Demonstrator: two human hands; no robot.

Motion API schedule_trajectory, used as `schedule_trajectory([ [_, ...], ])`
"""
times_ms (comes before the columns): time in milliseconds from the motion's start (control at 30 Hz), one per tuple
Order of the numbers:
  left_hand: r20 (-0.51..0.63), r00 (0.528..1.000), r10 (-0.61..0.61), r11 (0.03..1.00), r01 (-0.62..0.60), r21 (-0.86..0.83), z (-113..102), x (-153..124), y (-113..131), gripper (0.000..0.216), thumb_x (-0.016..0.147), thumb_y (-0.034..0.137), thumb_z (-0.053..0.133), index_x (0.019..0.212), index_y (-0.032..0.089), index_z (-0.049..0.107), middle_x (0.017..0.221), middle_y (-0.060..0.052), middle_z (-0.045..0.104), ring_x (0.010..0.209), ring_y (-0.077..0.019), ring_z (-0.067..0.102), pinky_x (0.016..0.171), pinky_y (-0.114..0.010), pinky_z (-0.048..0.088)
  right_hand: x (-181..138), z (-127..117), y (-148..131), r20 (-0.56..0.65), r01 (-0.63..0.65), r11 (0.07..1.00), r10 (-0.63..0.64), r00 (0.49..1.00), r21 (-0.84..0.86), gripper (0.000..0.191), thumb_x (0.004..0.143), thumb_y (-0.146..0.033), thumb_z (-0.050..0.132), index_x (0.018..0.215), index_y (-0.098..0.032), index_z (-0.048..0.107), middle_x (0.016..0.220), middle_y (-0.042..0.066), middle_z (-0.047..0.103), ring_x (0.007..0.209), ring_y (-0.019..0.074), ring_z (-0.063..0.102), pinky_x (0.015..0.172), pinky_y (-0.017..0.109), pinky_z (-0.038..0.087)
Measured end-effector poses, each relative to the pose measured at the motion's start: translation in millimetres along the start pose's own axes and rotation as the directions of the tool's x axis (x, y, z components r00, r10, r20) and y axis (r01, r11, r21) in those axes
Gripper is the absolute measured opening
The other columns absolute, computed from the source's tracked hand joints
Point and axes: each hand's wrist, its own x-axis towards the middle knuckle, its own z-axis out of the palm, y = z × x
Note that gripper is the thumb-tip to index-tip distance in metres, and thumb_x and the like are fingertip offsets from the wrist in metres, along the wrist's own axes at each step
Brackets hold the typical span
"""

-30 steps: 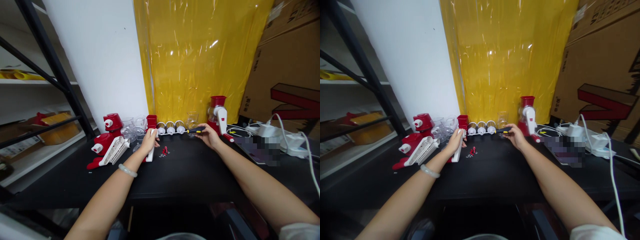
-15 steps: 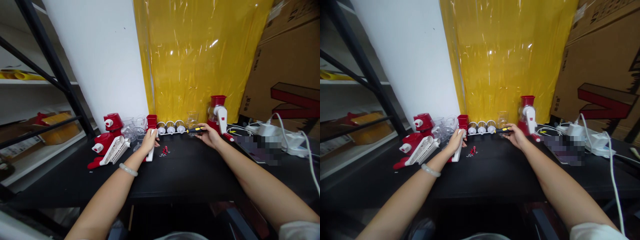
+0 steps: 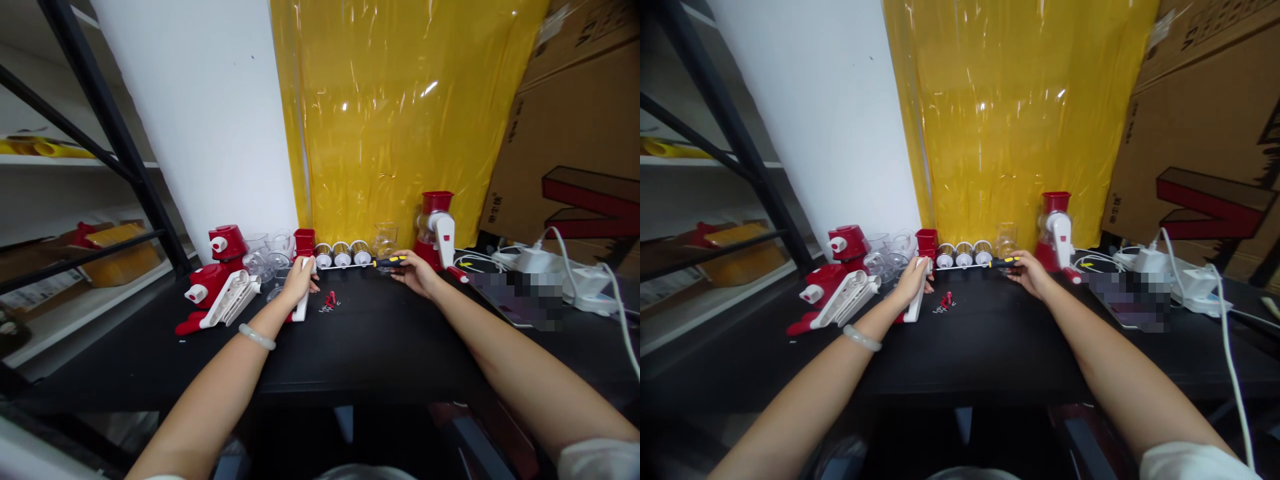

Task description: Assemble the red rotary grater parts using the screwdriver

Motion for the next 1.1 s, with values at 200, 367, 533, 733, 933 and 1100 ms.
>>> schedule_trajectory([
  [200,-0.006,0.999,-0.036,0.999,0.036,0.003,1.4,-1.3,1.9,0.029,0.094,0.05,0.044,0.099,0.022,0.045,0.06,0.006,0.058,0.037,-0.0114,0.058,0.037,-0.019,0.044,7.7,-2.9,5.7,-0.083,0.043,0.949,-0.073,0.994,-0.311,0.033,0.087,-0.052,0.054,0.075,-0.021,0.055,0.041,-0.004,0.044,0.036,0.0113,0.043,0.044,0.025,0.042],
  [367,-0.008,1.0,-0.025,1.0,0.025,0.009,0.8,-2.1,0.8,0.026,0.095,0.047,0.043,0.096,0.021,0.044,0.061,0.005,0.058,0.037,-0.0113,0.058,0.037,-0.019,0.045,2.3,0.4,5.3,-0.05,0.029,0.992,-0.035,0.998,-0.122,0.009,0.081,-0.026,0.064,0.084,-0.023,0.056,0.057,-0.005,0.058,0.046,0.0099,0.054,0.053,0.024,0.048],
  [533,-0.021,0.998,-0.052,0.999,0.052,0.0,-0.1,-1.9,3.5,0.025,0.096,0.046,0.043,0.096,0.02,0.044,0.062,0.004,0.058,0.037,-0.011,0.057,0.037,-0.019,0.045,0.3,8.5,-0.1,0.011,-0.061,0.997,0.06,0.998,0.039,0.009,0.084,-0.024,0.053,0.091,-0.022,0.059,0.081,0.003,0.071,0.071,0.0163,0.07,0.065,0.029,0.053],
  [733,-0.061,0.996,-0.068,0.998,0.068,-0.015,-3.8,2.6,0.9,0.026,0.096,0.046,0.041,0.097,0.021,0.043,0.061,0.004,0.057,0.037,-0.0115,0.057,0.036,-0.02,0.046,18.2,16.7,5.3,-0.084,0.065,0.937,-0.1,0.991,-0.343,0.031,0.086,-0.045,0.059,0.077,-0.016,0.064,0.051,0.004,0.062,0.033,0.0091,0.04,0.036,0.023,0.029],
  [933,-0.035,0.992,-0.118,0.993,0.118,0.016,-1.8,2.6,-3.7,0.027,0.096,0.047,0.041,0.096,0.021,0.044,0.063,0.004,0.057,0.037,-0.0118,0.058,0.036,-0.02,0.045,13.0,7.3,19.1,-0.05,0.089,0.996,-0.089,0.995,-0.004,0.017,0.068,-0.019,0.065,0.084,-0.022,0.065,0.07,0.001,0.066,0.061,0.0135,0.06,0.054,0.025,0.049],
  [1100,-0.037,0.996,-0.087,0.996,0.087,-0.006,5.8,-2.9,-0.6,0.024,0.097,0.044,0.042,0.096,0.02,0.044,0.062,0.004,0.057,0.037,-0.0107,0.057,0.037,-0.019,0.044,7.2,-3.3,7.3,0.001,0.237,0.962,-0.239,0.971,-0.136,0.018,0.077,-0.039,0.062,0.082,-0.022,0.062,0.073,0.003,0.066,0.064,0.0171,0.063,0.058,0.031,0.052],
])
